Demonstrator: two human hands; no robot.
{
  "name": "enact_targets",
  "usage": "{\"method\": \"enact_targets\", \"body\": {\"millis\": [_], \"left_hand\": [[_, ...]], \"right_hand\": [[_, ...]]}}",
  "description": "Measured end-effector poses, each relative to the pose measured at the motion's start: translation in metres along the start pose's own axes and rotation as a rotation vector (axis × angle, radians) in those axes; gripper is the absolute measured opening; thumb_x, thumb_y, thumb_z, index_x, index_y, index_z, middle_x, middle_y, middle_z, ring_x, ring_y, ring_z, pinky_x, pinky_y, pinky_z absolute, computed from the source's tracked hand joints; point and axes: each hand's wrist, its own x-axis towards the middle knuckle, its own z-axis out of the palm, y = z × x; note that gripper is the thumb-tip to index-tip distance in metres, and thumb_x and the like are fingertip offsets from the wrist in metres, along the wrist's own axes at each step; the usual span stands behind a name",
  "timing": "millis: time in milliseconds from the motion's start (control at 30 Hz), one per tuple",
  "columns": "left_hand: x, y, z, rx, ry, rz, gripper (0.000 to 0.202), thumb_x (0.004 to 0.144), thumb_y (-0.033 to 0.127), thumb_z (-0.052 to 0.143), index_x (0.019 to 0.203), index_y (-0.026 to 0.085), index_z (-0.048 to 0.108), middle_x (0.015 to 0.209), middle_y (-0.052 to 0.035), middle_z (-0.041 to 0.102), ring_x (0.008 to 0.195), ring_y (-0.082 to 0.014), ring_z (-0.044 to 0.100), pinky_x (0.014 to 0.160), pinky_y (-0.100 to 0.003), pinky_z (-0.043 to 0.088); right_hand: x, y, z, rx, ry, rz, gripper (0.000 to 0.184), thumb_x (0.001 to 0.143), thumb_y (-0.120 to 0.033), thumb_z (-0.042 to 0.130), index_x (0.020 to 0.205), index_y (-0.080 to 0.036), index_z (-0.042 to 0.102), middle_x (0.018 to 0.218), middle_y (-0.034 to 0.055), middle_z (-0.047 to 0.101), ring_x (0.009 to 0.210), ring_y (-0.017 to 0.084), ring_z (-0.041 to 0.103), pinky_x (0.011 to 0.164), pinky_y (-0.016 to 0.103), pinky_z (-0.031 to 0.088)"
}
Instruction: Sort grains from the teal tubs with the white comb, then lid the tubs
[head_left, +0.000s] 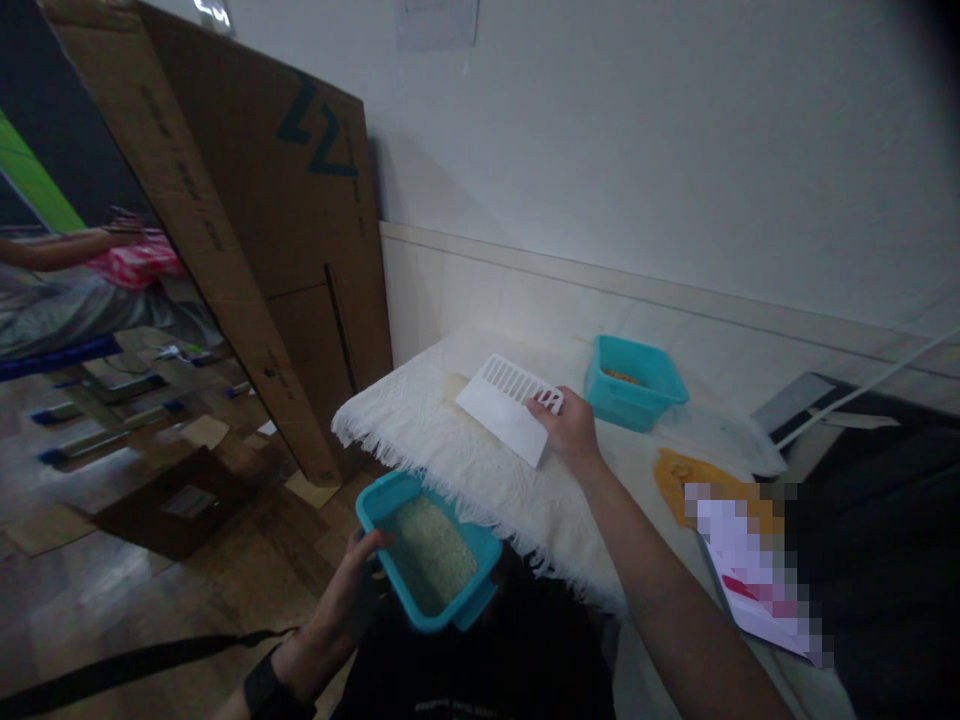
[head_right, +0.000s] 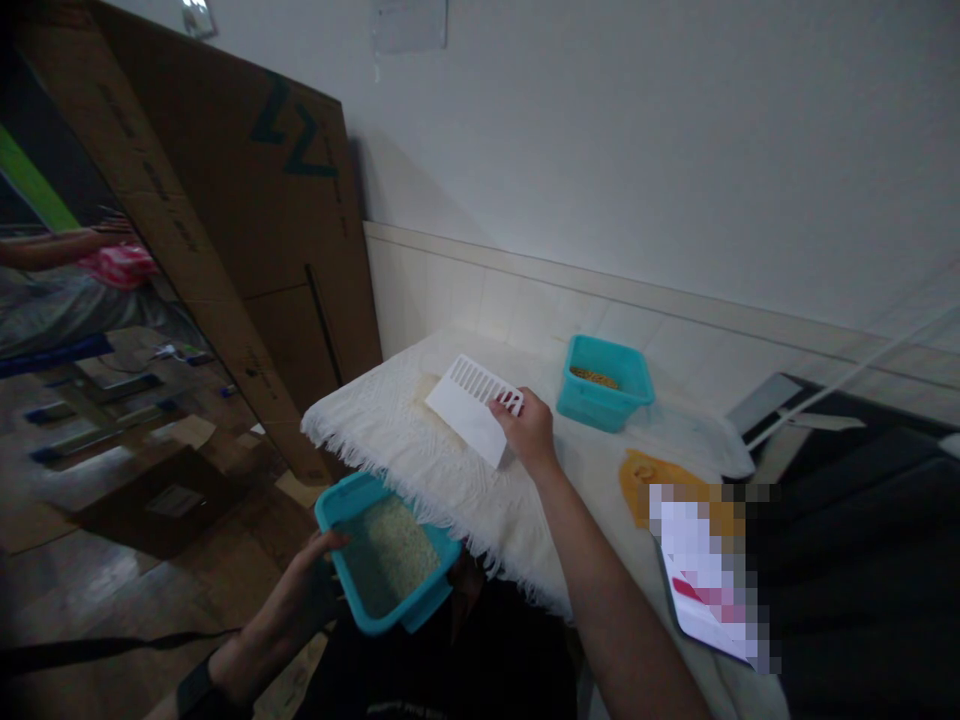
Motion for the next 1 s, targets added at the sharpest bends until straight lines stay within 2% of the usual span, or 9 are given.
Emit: {"method": "enact_targets", "body": {"millis": [167, 300, 467, 567, 700, 833, 1000], "left_hand": [[-0.005, 0.001, 0.003, 0.072, 0.029, -0.019, 0.083, 0.065, 0.055, 0.103, 0.135, 0.028, 0.067, 0.098, -0.0062, 0.081, 0.075, -0.0315, 0.075, 0.069, -0.041, 0.053], [-0.004, 0.000, 0.005, 0.053, 0.037, -0.015, 0.086, 0.065, 0.054, 0.105, 0.137, 0.028, 0.067, 0.103, -0.0084, 0.084, 0.081, -0.0342, 0.080, 0.071, -0.042, 0.057], [-0.004, 0.001, 0.006, 0.054, 0.039, 0.007, 0.078, 0.071, 0.049, 0.104, 0.136, 0.029, 0.064, 0.105, -0.0068, 0.083, 0.091, -0.0350, 0.084, 0.076, -0.042, 0.062], [-0.006, 0.002, 0.005, 0.053, 0.037, 0.013, 0.070, 0.077, 0.044, 0.100, 0.135, 0.030, 0.064, 0.109, -0.0066, 0.083, 0.094, -0.0337, 0.084, 0.078, -0.041, 0.064], [-0.004, 0.001, 0.001, 0.048, 0.012, 0.036, 0.063, 0.080, 0.041, 0.099, 0.133, 0.029, 0.066, 0.115, -0.0064, 0.083, 0.099, -0.0322, 0.084, 0.080, -0.040, 0.066], [-0.001, -0.001, -0.006, 0.060, 0.011, 0.055, 0.062, 0.081, 0.040, 0.101, 0.132, 0.030, 0.068, 0.121, -0.0065, 0.083, 0.104, -0.0326, 0.085, 0.084, -0.042, 0.068], [0.001, -0.004, -0.008, 0.029, 0.010, 0.073, 0.058, 0.081, 0.044, 0.101, 0.130, 0.030, 0.073, 0.124, -0.0090, 0.084, 0.124, -0.0381, 0.083, 0.093, -0.045, 0.070]], "right_hand": [[0.022, 0.012, -0.026, 0.044, 0.143, 0.063, 0.042, 0.071, -0.064, 0.086, 0.079, -0.025, 0.073, 0.076, 0.0039, 0.079, 0.073, 0.025, 0.067, 0.069, 0.035, 0.049], [0.029, 0.025, -0.034, 0.007, 0.250, 0.130, 0.035, 0.067, -0.058, 0.085, 0.075, -0.026, 0.073, 0.074, 0.0042, 0.079, 0.074, 0.027, 0.068, 0.066, 0.033, 0.047], [0.024, 0.034, -0.030, 0.031, 0.187, 0.247, 0.027, 0.061, -0.044, 0.085, 0.074, -0.026, 0.069, 0.066, 0.0005, 0.075, 0.066, 0.023, 0.067, 0.057, 0.030, 0.048], [0.017, 0.034, -0.031, 0.075, 0.183, 0.348, 0.031, 0.057, -0.033, 0.086, 0.082, -0.028, 0.067, 0.067, -0.0007, 0.075, 0.063, 0.024, 0.070, 0.051, 0.030, 0.052], [0.000, 0.032, -0.038, 0.137, 0.230, 0.447, 0.037, 0.059, -0.027, 0.087, 0.091, -0.027, 0.069, 0.074, 0.0009, 0.079, 0.065, 0.027, 0.076, 0.049, 0.034, 0.060], [-0.027, 0.030, -0.044, 0.177, 0.290, 0.490, 0.040, 0.060, -0.027, 0.091, 0.095, -0.027, 0.070, 0.081, 0.0033, 0.083, 0.071, 0.029, 0.080, 0.050, 0.036, 0.064], [-0.056, 0.025, -0.043, 0.244, 0.214, 0.508, 0.040, 0.061, -0.031, 0.094, 0.095, -0.027, 0.073, 0.081, 0.0047, 0.084, 0.071, 0.030, 0.080, 0.052, 0.038, 0.065]]}}
